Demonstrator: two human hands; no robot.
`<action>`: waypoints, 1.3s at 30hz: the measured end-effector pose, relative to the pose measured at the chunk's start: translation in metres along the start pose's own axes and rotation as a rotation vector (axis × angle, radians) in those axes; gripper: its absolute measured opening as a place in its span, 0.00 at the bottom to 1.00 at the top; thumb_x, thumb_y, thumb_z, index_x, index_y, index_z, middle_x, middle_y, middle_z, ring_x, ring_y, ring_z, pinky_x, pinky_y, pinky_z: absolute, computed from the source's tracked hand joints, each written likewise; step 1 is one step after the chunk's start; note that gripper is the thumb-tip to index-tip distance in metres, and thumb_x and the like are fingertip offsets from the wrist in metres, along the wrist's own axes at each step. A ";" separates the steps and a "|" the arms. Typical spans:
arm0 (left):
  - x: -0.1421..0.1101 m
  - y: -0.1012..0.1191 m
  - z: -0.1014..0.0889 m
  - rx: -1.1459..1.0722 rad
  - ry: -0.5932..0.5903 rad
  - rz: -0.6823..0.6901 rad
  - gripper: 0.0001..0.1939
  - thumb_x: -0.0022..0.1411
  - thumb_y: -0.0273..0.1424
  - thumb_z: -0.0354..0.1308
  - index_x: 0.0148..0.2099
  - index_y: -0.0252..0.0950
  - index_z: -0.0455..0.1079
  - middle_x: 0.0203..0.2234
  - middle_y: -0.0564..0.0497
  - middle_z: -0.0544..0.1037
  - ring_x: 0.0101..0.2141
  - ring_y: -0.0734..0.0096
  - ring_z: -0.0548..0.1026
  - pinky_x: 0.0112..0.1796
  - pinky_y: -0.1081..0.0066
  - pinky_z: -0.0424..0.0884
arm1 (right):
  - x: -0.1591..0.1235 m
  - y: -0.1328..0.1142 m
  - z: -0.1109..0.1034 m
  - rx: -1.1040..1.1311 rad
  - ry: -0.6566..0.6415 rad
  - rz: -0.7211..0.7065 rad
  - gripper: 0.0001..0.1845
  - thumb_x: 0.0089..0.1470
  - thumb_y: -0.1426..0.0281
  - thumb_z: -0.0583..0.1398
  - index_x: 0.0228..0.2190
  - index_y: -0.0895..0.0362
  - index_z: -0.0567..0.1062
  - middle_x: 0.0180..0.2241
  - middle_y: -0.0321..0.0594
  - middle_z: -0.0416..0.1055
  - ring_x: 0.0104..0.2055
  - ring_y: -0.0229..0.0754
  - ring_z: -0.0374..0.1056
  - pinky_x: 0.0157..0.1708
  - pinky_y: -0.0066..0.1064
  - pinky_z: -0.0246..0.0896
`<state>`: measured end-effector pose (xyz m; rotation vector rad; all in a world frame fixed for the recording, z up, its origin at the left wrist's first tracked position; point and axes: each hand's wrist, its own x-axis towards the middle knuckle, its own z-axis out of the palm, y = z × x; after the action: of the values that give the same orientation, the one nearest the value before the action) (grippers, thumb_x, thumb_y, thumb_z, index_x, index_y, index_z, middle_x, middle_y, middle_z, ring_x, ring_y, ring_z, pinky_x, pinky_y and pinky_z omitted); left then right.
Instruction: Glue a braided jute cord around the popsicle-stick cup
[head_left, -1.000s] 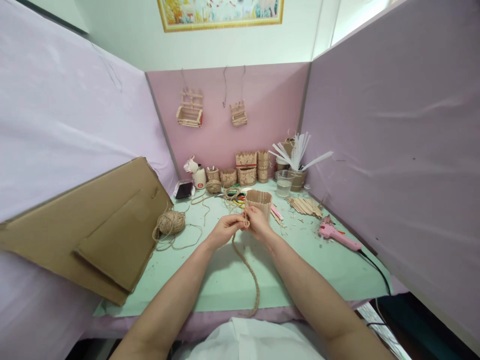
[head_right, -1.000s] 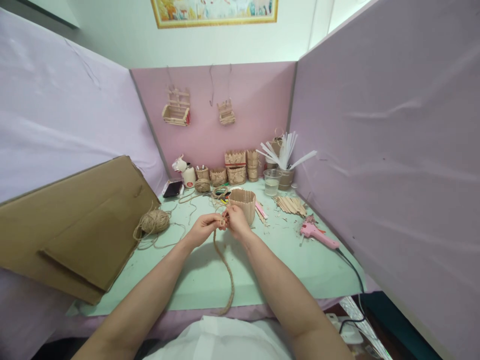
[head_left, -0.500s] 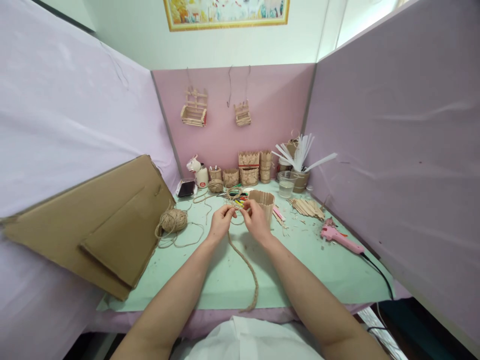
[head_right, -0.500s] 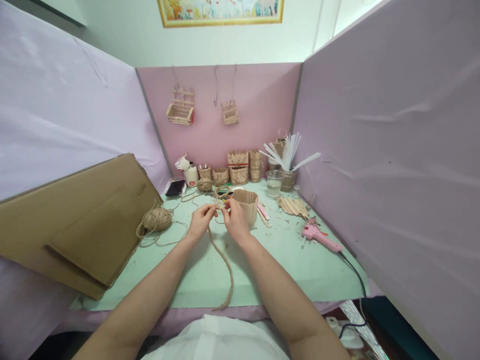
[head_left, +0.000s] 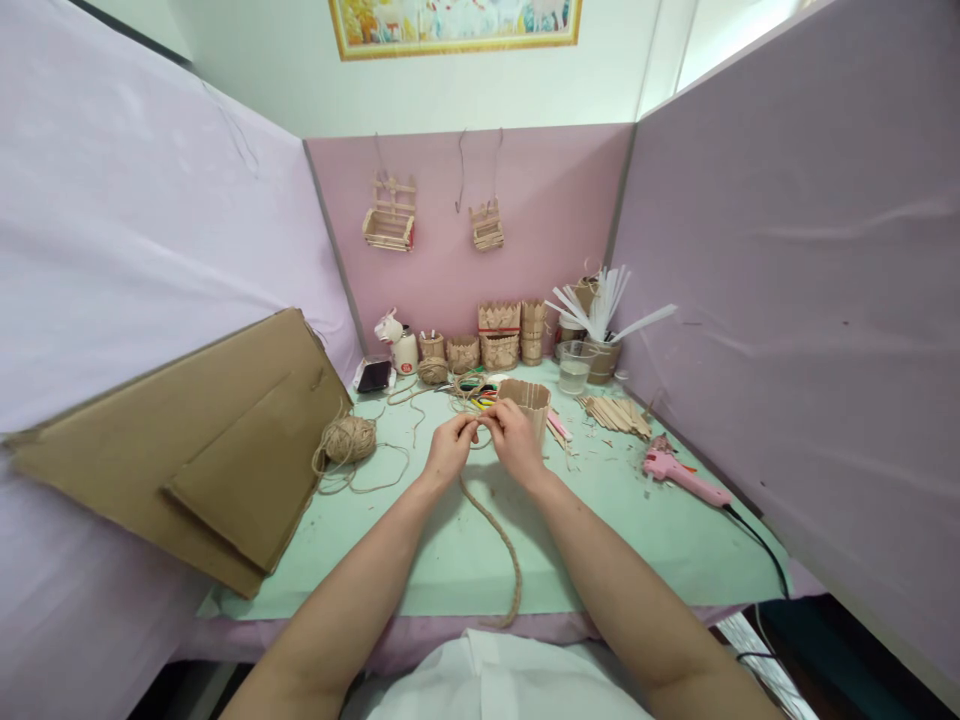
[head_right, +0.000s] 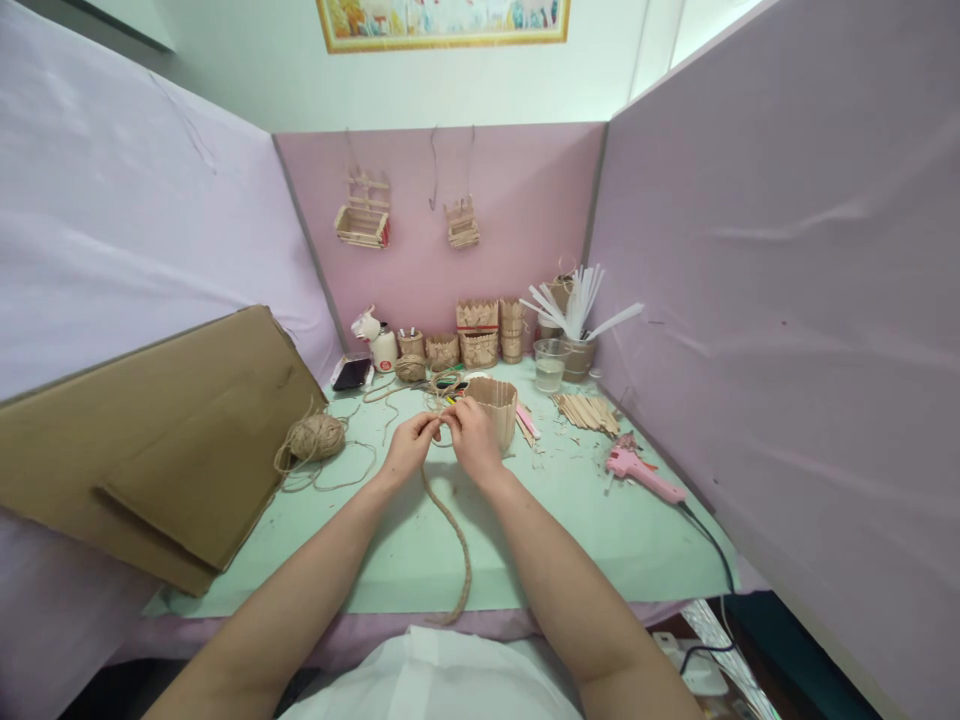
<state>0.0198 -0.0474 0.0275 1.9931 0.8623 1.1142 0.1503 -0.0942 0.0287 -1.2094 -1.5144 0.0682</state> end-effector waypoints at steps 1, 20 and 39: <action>0.000 0.001 0.000 0.001 -0.011 0.000 0.11 0.59 0.34 0.50 0.29 0.35 0.70 0.20 0.54 0.69 0.26 0.73 0.66 0.30 0.74 0.62 | 0.000 0.000 0.000 0.017 -0.001 0.027 0.09 0.56 0.69 0.53 0.27 0.56 0.71 0.30 0.41 0.67 0.36 0.43 0.64 0.37 0.34 0.58; -0.007 0.010 0.005 -0.034 -0.058 -0.025 0.17 0.60 0.41 0.50 0.27 0.34 0.69 0.18 0.55 0.65 0.23 0.75 0.63 0.27 0.74 0.59 | 0.006 0.003 -0.002 0.425 -0.001 0.471 0.13 0.44 0.59 0.60 0.22 0.57 0.71 0.15 0.31 0.62 0.21 0.37 0.59 0.23 0.27 0.52; -0.004 0.007 0.007 -0.173 0.087 -0.055 0.12 0.54 0.38 0.56 0.30 0.33 0.71 0.24 0.52 0.72 0.27 0.73 0.67 0.31 0.74 0.63 | 0.003 -0.003 0.001 0.306 0.038 0.383 0.13 0.45 0.60 0.60 0.22 0.58 0.73 0.23 0.38 0.69 0.27 0.38 0.62 0.30 0.30 0.56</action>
<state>0.0255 -0.0560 0.0286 1.7813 0.8307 1.2087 0.1483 -0.0931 0.0329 -1.2254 -1.1714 0.5104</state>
